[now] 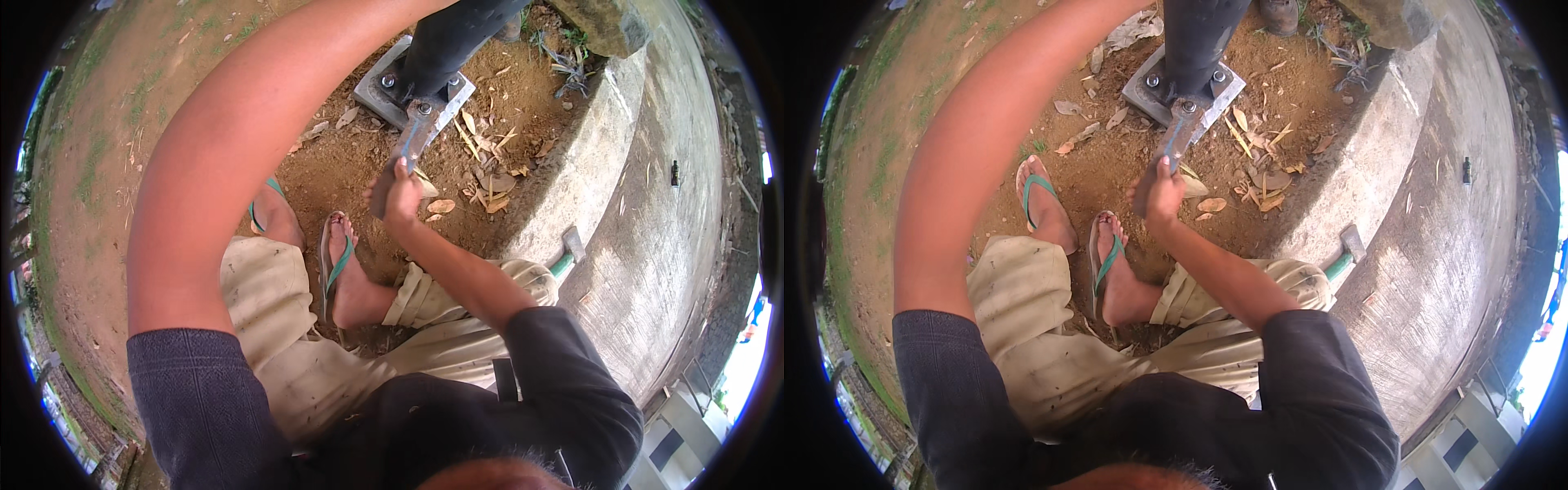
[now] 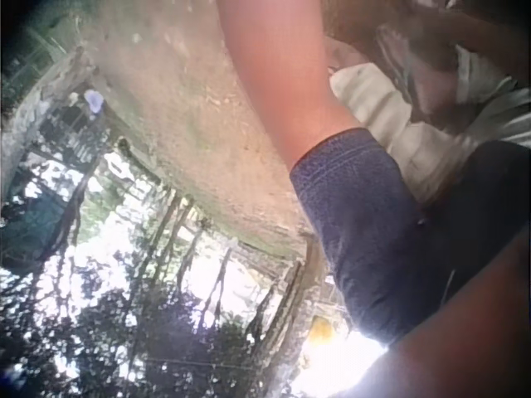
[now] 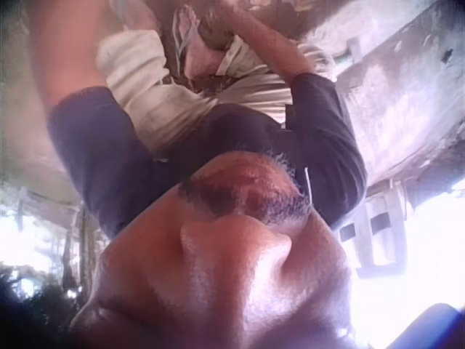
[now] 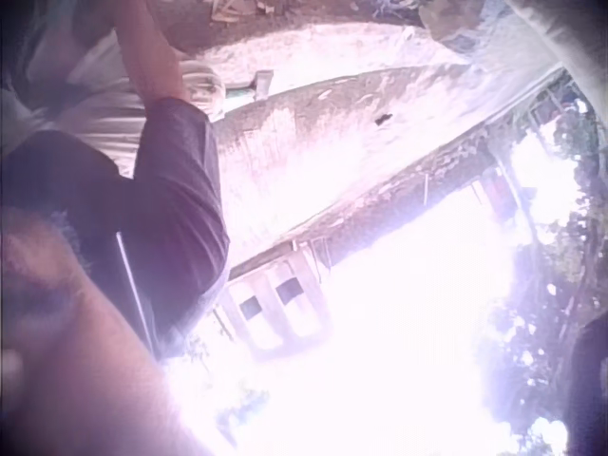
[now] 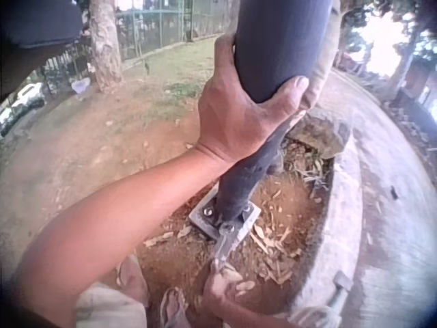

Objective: The person uses a wrench to tighten or loosen bolts on a metal plate at the base of a pole while sitting on the ground.

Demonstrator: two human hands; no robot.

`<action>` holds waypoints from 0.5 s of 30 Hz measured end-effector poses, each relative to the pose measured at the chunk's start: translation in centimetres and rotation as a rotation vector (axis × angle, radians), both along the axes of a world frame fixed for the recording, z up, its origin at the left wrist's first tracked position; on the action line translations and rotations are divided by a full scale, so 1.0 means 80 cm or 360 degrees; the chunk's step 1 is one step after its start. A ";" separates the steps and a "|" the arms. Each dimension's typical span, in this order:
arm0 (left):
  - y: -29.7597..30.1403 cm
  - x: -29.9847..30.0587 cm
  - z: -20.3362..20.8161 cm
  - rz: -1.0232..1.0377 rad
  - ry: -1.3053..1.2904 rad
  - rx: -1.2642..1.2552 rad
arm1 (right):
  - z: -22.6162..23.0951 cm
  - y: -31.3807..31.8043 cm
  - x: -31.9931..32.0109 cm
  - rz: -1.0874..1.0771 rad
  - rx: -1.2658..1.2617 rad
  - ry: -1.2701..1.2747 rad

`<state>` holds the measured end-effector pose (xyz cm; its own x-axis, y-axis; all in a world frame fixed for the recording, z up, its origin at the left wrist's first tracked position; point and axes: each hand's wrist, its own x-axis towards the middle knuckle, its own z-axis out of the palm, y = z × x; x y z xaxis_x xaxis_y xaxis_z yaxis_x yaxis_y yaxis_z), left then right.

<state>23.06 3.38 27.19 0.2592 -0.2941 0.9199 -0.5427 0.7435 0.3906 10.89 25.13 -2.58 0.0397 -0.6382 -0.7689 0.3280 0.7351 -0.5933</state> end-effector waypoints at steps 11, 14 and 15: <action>0.006 -0.005 0.008 -0.0076 -0.0075 0.0035 | 0.099 -0.007 -0.187 0.0973 0.0072 0.0401; 0.015 -0.009 0.009 -0.0117 0.0018 0.0001 | 0.096 -0.061 -0.257 0.1135 -0.0329 0.0484; 0.020 -0.014 0.010 -0.0193 0.0057 0.0029 | 0.091 -0.082 -0.280 0.1206 -0.0406 0.0529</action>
